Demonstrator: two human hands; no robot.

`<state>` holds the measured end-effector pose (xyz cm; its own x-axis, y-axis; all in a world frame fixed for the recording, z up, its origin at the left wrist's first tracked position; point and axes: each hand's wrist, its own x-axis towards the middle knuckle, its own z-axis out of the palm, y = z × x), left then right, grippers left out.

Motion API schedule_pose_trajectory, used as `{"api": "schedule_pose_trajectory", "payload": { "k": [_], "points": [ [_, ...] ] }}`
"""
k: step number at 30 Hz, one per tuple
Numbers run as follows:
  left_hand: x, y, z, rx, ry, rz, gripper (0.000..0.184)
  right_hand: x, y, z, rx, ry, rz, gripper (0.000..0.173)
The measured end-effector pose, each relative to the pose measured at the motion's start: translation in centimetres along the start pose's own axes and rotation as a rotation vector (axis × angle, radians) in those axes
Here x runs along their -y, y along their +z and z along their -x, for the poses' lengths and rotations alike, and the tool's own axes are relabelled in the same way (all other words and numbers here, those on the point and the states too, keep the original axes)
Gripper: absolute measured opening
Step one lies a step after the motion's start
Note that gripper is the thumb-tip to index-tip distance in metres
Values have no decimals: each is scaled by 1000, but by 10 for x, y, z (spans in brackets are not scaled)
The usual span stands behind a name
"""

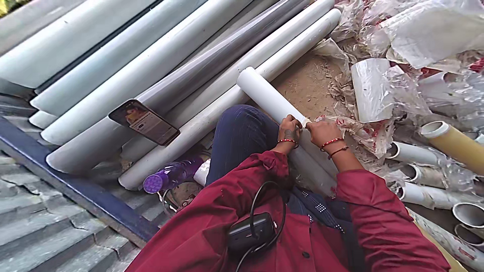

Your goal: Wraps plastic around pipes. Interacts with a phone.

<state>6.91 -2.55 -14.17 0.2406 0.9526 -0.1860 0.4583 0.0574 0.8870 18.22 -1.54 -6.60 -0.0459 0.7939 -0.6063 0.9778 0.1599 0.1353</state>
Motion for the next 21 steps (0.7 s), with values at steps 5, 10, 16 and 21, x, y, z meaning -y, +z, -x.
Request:
{"api": "schedule_pose_trajectory", "payload": {
  "k": [5,10,16,21],
  "points": [
    [2,0,2,-9,11,27,10,-1,-12,-1,111,28,66,15],
    [-6,-4,-3,62,-88,32,15,-4,7,4,-137,22,-38,18],
    [-7,-2,-2,49,-79,18,16,2,26,4,-207,20,-37,19],
    [-2,-1,4,34,-27,-5,18,12,-2,11,68,85,22,22]
  ]
}}
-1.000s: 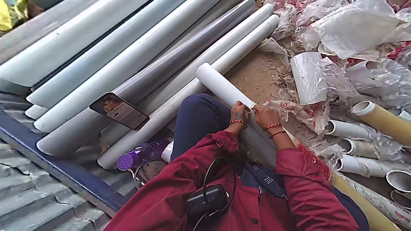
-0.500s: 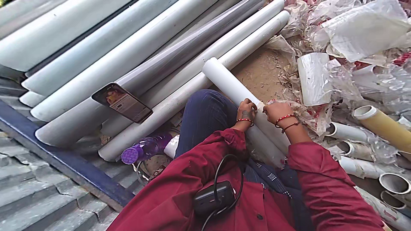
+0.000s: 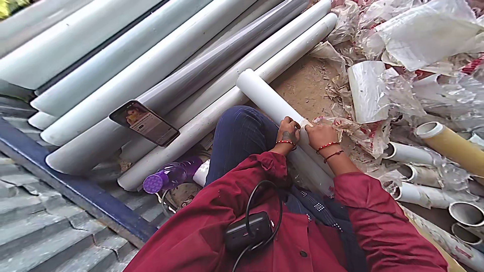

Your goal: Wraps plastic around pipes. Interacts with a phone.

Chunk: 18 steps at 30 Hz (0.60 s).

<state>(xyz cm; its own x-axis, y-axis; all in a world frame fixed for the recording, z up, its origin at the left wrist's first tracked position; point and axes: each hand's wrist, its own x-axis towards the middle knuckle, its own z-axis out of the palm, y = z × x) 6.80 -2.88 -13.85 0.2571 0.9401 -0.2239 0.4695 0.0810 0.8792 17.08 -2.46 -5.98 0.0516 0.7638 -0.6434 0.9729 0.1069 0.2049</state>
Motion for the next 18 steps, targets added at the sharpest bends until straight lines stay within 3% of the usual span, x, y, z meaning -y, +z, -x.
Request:
{"api": "schedule_pose_trajectory", "payload": {
  "k": [3,6,7,12,15,18],
  "points": [
    [-1,-2,-1,33,11,-25,23,-17,-5,12,-11,68,-51,23],
    [-1,1,-6,45,31,-92,31,-59,31,46,-433,157,-243,29],
    [-1,3,-7,48,42,-112,30,-76,46,59,-482,217,-305,32],
    [6,10,-12,23,232,-257,19,-144,124,106,-436,550,-525,36],
    [6,7,-11,48,262,-291,18,-147,160,114,-439,665,-646,36],
    [10,11,-4,-69,232,-205,16,-139,169,109,-419,641,-729,34]
  ]
}}
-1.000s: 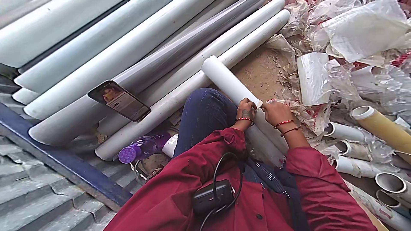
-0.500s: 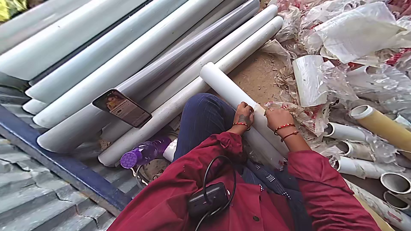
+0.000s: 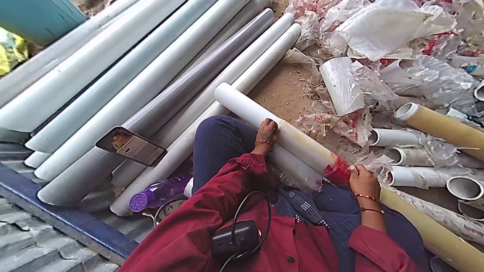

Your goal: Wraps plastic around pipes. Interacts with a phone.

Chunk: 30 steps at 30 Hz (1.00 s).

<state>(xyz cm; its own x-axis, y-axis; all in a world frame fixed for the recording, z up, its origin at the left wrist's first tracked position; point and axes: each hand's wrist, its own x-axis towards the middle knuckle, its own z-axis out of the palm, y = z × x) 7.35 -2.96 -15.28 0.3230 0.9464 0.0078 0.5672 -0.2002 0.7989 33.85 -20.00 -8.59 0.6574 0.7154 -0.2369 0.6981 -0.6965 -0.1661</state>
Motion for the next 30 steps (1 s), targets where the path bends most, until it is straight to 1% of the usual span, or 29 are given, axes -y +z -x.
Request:
{"api": "schedule_pose_trajectory", "payload": {
  "k": [1,3,9,13,16,19,20,22,25,26,28,30],
  "points": [
    [-1,2,4,-34,-24,12,17,4,0,1,7,-18,-11,35],
    [-1,5,7,-92,-16,30,18,13,-5,2,17,-46,-12,37],
    [1,6,5,-142,-9,29,13,17,-4,4,21,-97,-31,36],
    [-5,1,-3,-70,-4,-33,11,19,-4,6,48,-82,-7,37],
    [-1,2,-7,-30,106,-119,10,33,2,7,78,-103,25,38],
    [2,2,-11,31,194,-179,14,63,12,12,99,-215,27,36],
    [1,-2,-11,76,179,-171,15,77,14,14,100,-271,23,36],
    [-5,-15,-9,146,56,-94,15,109,19,16,120,-386,13,35],
    [-12,-29,-8,125,-216,2,23,163,24,10,215,-487,118,36],
    [-13,-29,-9,126,-262,18,26,177,27,8,231,-510,172,35],
    [-13,-29,-9,130,-281,51,28,200,32,5,224,-552,261,32],
    [-12,-31,-10,139,-282,81,24,216,34,0,216,-578,362,30]
  ]
}}
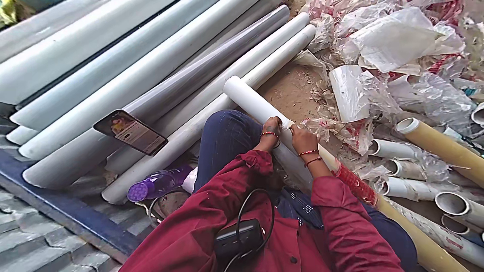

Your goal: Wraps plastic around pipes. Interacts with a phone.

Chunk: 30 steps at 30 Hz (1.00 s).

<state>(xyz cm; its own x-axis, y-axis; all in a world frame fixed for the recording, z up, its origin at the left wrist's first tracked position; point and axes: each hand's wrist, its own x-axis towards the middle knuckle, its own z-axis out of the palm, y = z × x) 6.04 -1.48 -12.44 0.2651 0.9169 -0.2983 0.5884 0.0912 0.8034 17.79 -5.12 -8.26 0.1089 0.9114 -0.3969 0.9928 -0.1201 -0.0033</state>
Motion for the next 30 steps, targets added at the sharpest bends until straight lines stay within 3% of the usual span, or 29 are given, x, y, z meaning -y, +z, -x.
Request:
{"api": "schedule_pose_trajectory", "payload": {
  "k": [4,8,12,15,21,26,28,30],
  "points": [
    [-8,-12,-5,120,-101,13,25,7,-3,-12,47,-9,123,29],
    [-11,-18,-10,191,-115,13,30,0,1,-15,-28,-44,106,27],
    [-11,-16,-14,156,-77,27,40,-1,5,-14,-78,-87,158,24],
    [-11,-16,-15,87,-38,30,29,5,3,-12,-55,-86,224,19],
    [-5,-17,-10,248,26,-37,24,1,-6,-3,125,-76,331,27],
    [0,1,-4,188,132,-95,25,-3,-28,13,326,67,395,30],
    [2,11,-4,104,176,-122,22,-35,-25,33,206,116,339,33],
    [-4,10,-5,135,122,-156,26,-85,-8,62,-80,172,205,32]
  ]
}}
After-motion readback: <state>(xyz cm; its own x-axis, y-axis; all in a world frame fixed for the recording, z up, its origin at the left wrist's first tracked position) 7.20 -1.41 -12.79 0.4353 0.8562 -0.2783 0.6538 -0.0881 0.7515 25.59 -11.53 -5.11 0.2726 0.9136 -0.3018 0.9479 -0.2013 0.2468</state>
